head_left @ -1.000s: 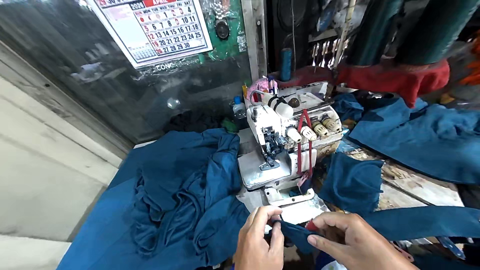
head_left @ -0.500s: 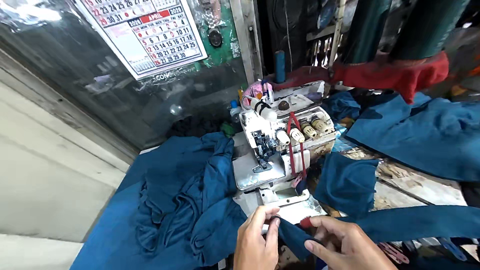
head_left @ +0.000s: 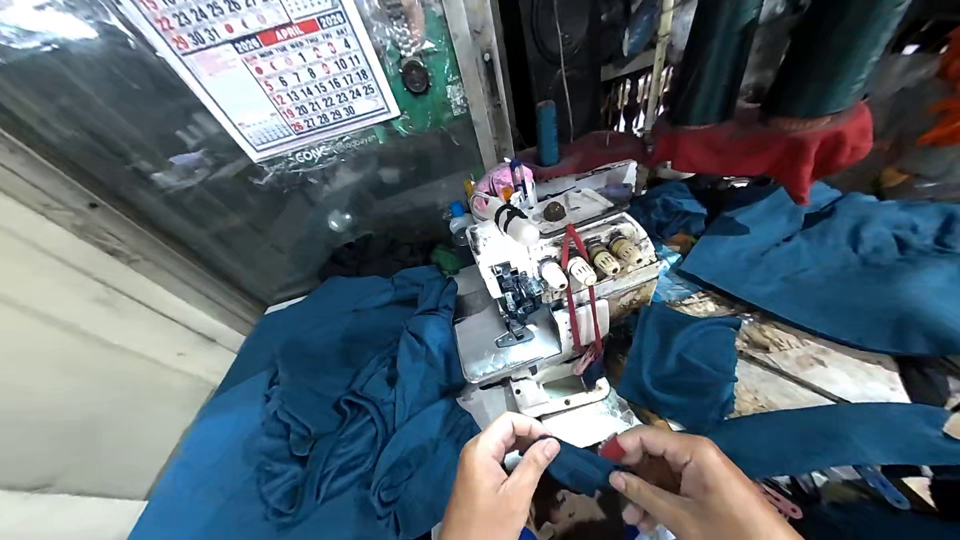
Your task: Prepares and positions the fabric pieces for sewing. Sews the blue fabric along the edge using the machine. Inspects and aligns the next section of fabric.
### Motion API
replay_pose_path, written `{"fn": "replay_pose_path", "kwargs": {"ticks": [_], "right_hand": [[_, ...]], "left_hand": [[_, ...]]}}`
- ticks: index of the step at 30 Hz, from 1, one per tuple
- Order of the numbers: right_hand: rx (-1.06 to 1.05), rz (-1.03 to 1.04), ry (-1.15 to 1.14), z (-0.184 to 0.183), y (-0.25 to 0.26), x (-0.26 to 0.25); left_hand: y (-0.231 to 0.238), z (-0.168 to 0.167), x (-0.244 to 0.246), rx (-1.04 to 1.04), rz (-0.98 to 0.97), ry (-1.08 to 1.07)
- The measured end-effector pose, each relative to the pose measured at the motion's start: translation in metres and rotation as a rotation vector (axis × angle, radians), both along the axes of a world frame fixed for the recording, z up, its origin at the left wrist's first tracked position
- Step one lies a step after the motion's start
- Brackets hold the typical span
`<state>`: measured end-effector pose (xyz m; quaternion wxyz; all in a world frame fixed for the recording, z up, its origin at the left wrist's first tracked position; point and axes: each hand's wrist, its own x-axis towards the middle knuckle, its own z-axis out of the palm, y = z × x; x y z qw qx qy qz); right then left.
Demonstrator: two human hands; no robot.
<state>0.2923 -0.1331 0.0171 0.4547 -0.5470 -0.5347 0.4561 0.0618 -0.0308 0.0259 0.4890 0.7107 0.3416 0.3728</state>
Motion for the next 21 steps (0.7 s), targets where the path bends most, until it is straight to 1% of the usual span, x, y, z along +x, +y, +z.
{"fn": "replay_pose_path", "kwargs": {"ticks": [4,6,8,10,13,21], "right_hand": [[-0.001,0.045,-0.004,0.001,0.007,-0.005],[-0.016,0.067,-0.031,0.002,0.009,-0.009],[-0.067,0.083,-0.037,0.008,0.011,-0.011],[-0.089,0.095,-0.071,0.012,0.01,-0.01],[-0.083,0.105,-0.121,0.013,0.009,-0.006],[-0.021,0.162,-0.071,0.021,0.005,0.002]], "left_hand": [[0.009,0.002,-0.004,0.047,-0.067,-0.017],[0.01,0.001,-0.003,0.091,-0.052,-0.027],[0.011,0.001,-0.002,0.123,0.005,-0.024],[0.011,0.003,-0.003,0.121,0.041,-0.026],[0.01,0.006,-0.005,0.098,0.034,-0.051],[0.008,0.016,-0.002,0.107,0.007,-0.067]]}}
